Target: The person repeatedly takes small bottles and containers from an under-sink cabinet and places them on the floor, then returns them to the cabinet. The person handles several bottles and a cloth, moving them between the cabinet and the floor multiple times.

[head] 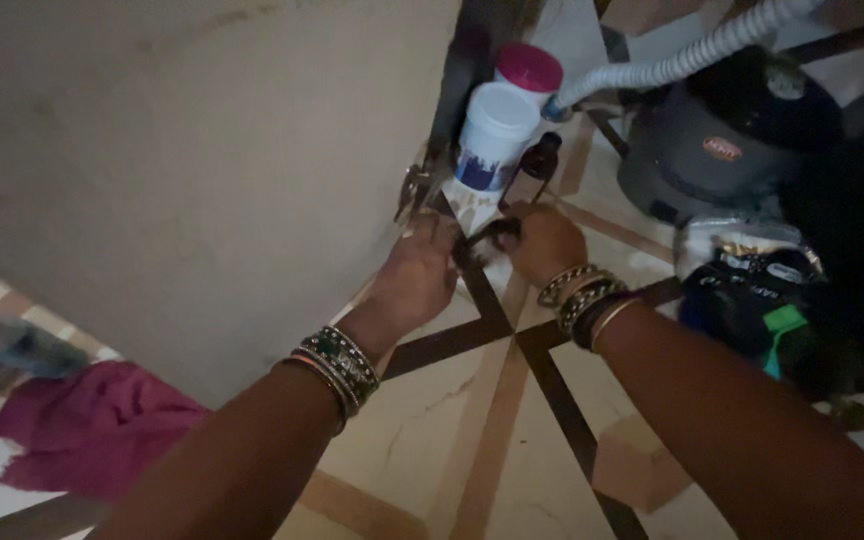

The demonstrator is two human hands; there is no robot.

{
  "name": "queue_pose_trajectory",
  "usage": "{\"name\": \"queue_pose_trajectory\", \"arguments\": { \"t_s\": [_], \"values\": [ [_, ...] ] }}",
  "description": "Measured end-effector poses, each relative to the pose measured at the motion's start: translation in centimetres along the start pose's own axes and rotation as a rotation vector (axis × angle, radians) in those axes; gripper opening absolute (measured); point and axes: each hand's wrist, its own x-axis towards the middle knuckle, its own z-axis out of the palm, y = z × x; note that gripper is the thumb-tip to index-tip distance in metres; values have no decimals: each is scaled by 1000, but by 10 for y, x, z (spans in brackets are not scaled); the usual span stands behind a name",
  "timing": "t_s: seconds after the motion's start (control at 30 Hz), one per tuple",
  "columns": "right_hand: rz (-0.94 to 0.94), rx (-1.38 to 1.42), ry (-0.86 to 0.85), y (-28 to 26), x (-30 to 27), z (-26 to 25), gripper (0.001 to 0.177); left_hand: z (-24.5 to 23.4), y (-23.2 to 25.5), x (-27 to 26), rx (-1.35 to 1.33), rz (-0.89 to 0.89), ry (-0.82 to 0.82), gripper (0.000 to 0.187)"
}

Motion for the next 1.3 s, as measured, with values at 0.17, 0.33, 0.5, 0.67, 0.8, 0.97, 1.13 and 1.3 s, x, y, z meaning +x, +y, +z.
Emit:
{"name": "queue_pose_trajectory", "arguments": {
  "t_s": [0.17,0.33,0.5,0.67,0.8,0.97,1.13,1.3],
  "values": [
    [51,42,-84,-48,-16,-23,44,-24,9,-9,3,1,-48,53],
    [-50,149,27,-95,-30,-61,48,-59,24,-20,-34,28,33,61],
    [-39,177,28,-138,-49,-105,60,-104,59,-27,-55,-97,-8,44],
    [-133,217,138,-167,-70,-154,58,-154,98,-41,-75,-73,47,43],
    [-234,270,235,-187,-88,-188,54,-187,127,-54,-79,-37,101,43],
    [-150,227,131,-219,-118,-224,49,-220,151,-72,-89,-191,68,40],
    [-120,163,16,-241,-142,-244,46,-253,138,-99,-155,-214,70,58],
    [-218,160,-33,-266,-149,-254,44,-306,102,-122,-28,-291,-6,62]
  ]
}}
